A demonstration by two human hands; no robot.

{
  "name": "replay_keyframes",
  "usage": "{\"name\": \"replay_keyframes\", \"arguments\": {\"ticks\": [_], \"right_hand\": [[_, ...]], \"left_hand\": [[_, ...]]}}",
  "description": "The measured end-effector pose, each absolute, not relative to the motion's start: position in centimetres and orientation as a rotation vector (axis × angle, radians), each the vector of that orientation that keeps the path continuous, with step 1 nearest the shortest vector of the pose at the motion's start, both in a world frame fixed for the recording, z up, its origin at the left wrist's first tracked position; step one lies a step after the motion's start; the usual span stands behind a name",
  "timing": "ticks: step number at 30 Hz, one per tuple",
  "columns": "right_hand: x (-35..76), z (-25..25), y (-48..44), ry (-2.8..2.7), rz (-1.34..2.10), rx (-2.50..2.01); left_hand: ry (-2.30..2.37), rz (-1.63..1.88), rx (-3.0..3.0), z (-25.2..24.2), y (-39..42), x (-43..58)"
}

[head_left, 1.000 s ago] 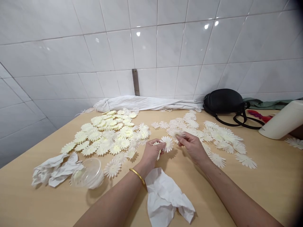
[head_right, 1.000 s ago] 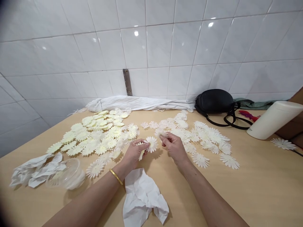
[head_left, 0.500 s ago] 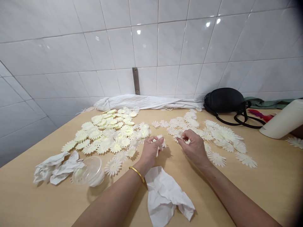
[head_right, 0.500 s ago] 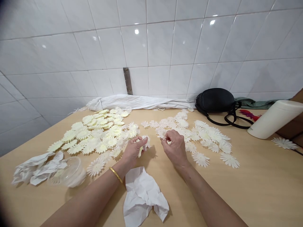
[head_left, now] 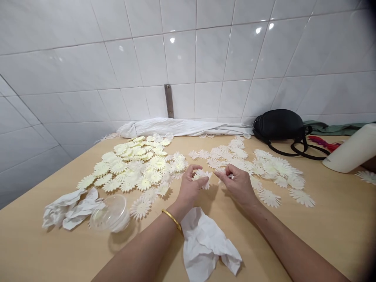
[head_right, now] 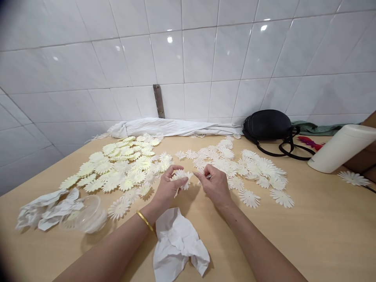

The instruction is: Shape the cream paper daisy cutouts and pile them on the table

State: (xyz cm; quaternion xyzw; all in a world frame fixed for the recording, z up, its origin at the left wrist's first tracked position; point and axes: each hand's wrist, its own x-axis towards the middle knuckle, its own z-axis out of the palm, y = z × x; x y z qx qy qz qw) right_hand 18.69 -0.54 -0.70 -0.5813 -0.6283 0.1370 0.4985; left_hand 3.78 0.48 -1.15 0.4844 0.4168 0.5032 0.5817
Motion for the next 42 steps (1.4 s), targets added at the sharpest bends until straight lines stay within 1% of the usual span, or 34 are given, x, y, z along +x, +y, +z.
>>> {"name": "replay_keyframes", "arguments": {"ticks": [4, 7, 11, 16, 20, 23, 26, 28, 29, 30, 31, 34, 36, 42], "right_hand": [[18.4, -0.8, -0.5, -1.463, 0.495, -1.362], [17.9, -1.0, -0.6, -1.475, 0.742, -1.281], [17.8, -0.7, -0.9, -1.510, 0.990, -1.139], [17.8, -0.6, -0.8, -1.412, 1.121, -1.015], [17.7, -1.1, -0.4, -1.355, 1.043, -1.073], [18.5, -1.4, 0.0, -1.346, 0.863, -1.248], [20.1, -1.3, 0.5, -1.408, 0.448, -1.514], [20.7, -1.1, 0.7, -1.476, 0.143, -1.590], [20.8, -1.0, 0.6, -1.518, 0.058, -1.577], [20.6, -0.8, 0.4, -1.564, 0.043, -1.536], [20.2, -0.7, 0.2, -1.607, 0.099, -1.482], [18.5, -0.4, -0.7, -1.686, 0.521, -1.317], [17.8, -0.4, -1.0, -1.678, 0.698, -1.283], [19.1, -0.9, -0.1, -1.520, 0.490, -1.491]], "left_hand": [[0.882, 1.169, 1.320, -0.9, -0.4, 4.3], [0.795, 1.204, 1.439, -1.1, -0.7, 4.6], [0.864, 1.236, 1.350, -1.4, -0.5, 4.6], [0.923, 1.178, 1.228, -1.2, -0.3, 4.5], [0.911, 1.114, 1.139, -1.2, -0.4, 4.6], [0.924, 1.131, 1.032, -1.5, 0.1, 4.4], [0.978, 1.180, 0.961, -1.6, 0.7, 4.0], [1.003, 1.188, 0.990, -1.6, 0.8, 3.9], [1.008, 1.184, 1.019, -1.6, 0.8, 3.9], [1.008, 1.177, 1.046, -1.6, 0.8, 3.9], [0.999, 1.170, 1.067, -1.5, 0.6, 4.0], [0.925, 1.154, 1.108, -1.6, 0.3, 4.2], [0.893, 1.136, 1.109, -1.6, 0.2, 4.3], [0.955, 1.099, 1.033, -1.6, 0.7, 3.9]]}}
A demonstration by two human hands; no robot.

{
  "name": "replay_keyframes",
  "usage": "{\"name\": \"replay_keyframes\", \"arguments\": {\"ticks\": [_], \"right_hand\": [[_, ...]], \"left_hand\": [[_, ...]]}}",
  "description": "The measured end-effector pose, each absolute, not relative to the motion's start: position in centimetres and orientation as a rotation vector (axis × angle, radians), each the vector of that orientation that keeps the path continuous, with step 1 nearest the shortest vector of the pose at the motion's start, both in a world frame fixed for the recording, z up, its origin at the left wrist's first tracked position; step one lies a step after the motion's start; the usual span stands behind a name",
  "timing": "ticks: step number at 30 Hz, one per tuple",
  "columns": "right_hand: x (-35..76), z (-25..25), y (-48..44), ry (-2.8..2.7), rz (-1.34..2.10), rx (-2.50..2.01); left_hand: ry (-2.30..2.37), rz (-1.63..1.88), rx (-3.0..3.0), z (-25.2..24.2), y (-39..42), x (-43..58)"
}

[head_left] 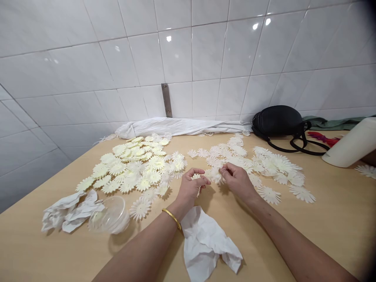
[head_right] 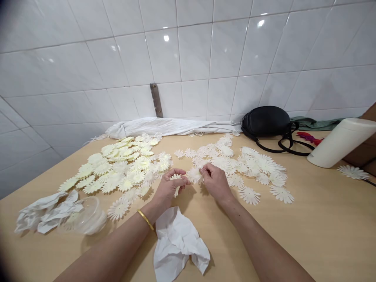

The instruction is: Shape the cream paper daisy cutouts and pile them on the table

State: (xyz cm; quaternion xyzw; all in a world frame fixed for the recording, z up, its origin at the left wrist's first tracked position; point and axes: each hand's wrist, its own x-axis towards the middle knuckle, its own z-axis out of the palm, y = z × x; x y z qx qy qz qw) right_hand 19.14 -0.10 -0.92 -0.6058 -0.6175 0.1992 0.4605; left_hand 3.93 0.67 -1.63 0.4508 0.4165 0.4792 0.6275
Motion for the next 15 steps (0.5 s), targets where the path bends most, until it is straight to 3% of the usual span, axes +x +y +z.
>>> {"name": "replay_keyframes", "arguments": {"ticks": [9, 15], "right_hand": [[17.9, -0.6, -0.8, -1.702, 0.496, -1.341], [19.3, -0.9, -0.1, -1.550, 0.355, -1.481]], "left_hand": [[0.894, 1.022, 1.118, -1.6, 0.4, 4.1], [1.003, 1.120, 1.069, -1.8, 0.9, 3.9]]}}
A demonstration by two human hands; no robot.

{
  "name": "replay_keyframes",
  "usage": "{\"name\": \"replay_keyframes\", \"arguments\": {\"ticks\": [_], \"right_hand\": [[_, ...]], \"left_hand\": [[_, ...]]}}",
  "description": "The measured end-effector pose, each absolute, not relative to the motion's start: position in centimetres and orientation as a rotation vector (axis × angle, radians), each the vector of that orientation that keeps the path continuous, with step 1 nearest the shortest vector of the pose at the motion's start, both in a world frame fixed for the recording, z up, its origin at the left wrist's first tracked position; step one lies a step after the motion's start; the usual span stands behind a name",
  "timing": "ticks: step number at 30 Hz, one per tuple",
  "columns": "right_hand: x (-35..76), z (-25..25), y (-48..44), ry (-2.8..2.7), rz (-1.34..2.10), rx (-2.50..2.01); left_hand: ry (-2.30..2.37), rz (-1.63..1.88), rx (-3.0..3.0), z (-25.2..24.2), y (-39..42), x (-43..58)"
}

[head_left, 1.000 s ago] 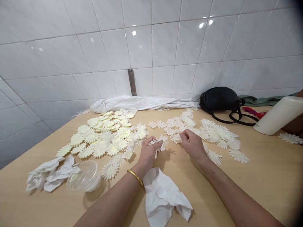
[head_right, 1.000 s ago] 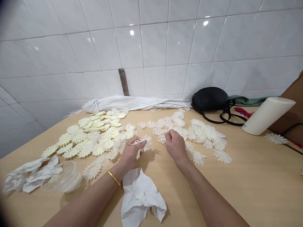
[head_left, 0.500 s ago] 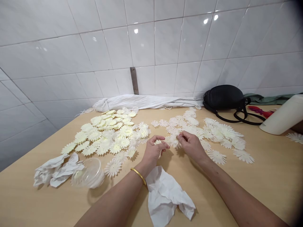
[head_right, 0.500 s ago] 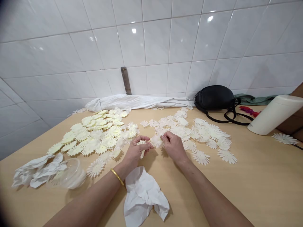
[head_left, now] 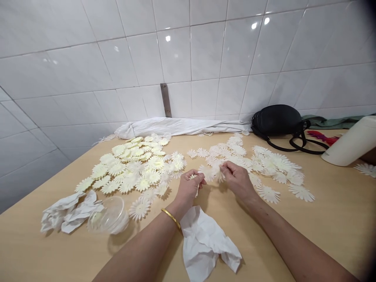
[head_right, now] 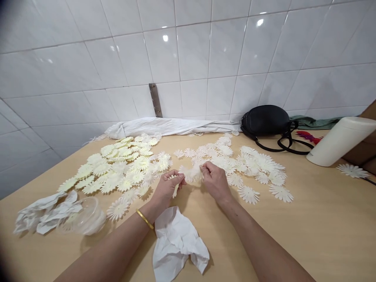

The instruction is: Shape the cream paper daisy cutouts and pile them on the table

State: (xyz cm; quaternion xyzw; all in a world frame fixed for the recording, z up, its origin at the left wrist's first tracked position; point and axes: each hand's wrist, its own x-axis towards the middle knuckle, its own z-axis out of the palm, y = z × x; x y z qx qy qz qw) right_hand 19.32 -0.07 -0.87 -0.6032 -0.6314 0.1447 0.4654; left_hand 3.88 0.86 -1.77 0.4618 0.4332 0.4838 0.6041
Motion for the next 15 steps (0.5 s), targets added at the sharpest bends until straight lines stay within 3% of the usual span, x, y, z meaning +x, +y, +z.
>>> {"name": "replay_keyframes", "arguments": {"ticks": [7, 15], "right_hand": [[21.7, -1.7, 1.1, -1.630, -0.240, -1.771], [18.2, -2.2, -0.7, -2.305, -0.211, -1.450]], "left_hand": [[1.178, 1.104, 1.109, -1.6, 1.3, 3.7], [1.114, 1.088, 1.061, -1.7, 1.3, 3.6]]}}
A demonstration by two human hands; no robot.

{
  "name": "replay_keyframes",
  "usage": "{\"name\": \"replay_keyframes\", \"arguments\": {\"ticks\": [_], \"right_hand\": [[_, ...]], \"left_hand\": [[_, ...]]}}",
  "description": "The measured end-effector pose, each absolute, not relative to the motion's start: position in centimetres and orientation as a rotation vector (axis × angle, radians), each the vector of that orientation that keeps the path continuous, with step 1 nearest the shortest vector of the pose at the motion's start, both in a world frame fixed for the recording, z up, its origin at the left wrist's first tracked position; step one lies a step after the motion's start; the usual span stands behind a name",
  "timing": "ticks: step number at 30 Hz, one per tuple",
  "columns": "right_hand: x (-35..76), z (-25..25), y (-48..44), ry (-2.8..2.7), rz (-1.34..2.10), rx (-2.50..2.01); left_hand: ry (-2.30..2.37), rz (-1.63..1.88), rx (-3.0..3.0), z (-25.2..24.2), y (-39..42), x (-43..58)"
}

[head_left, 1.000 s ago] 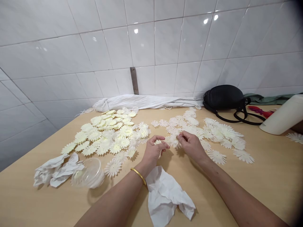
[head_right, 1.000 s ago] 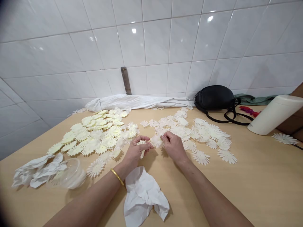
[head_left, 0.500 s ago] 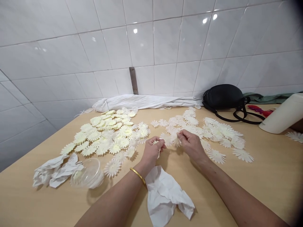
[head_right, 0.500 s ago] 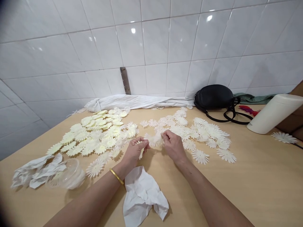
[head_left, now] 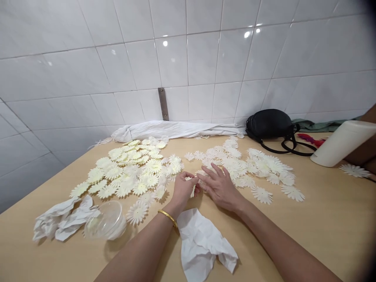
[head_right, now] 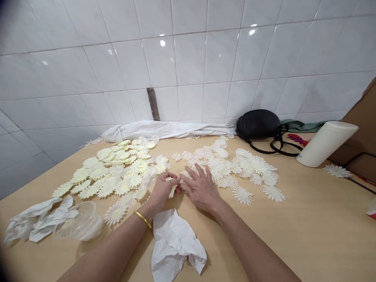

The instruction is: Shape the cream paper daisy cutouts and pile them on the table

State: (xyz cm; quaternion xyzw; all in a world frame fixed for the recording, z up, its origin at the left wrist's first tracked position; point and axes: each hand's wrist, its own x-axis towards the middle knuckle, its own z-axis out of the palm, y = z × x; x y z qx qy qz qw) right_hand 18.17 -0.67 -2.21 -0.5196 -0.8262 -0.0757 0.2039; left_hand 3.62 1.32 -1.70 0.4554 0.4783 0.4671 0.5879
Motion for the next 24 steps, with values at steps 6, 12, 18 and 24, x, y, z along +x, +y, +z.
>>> {"name": "replay_keyframes", "arguments": {"ticks": [6, 12, 18, 24], "right_hand": [[19.9, -3.5, 1.2, -2.286, -0.017, -1.860], [22.5, -3.7, 3.9, -2.085, -0.032, -2.138], [22.3, -2.3, 3.1, -1.966, -0.363, -2.069], [19.5, -1.4, 1.6, -1.836, -0.156, -1.577]], "left_hand": [[1.035, 1.148, 0.907, -1.3, 1.4, 3.4], [0.909, 1.080, 0.682, -1.0, 1.7, 3.0], [0.755, 1.058, 0.388, -0.5, 1.9, 2.9], [0.505, 0.926, 0.408, -0.8, 1.4, 3.0]]}}
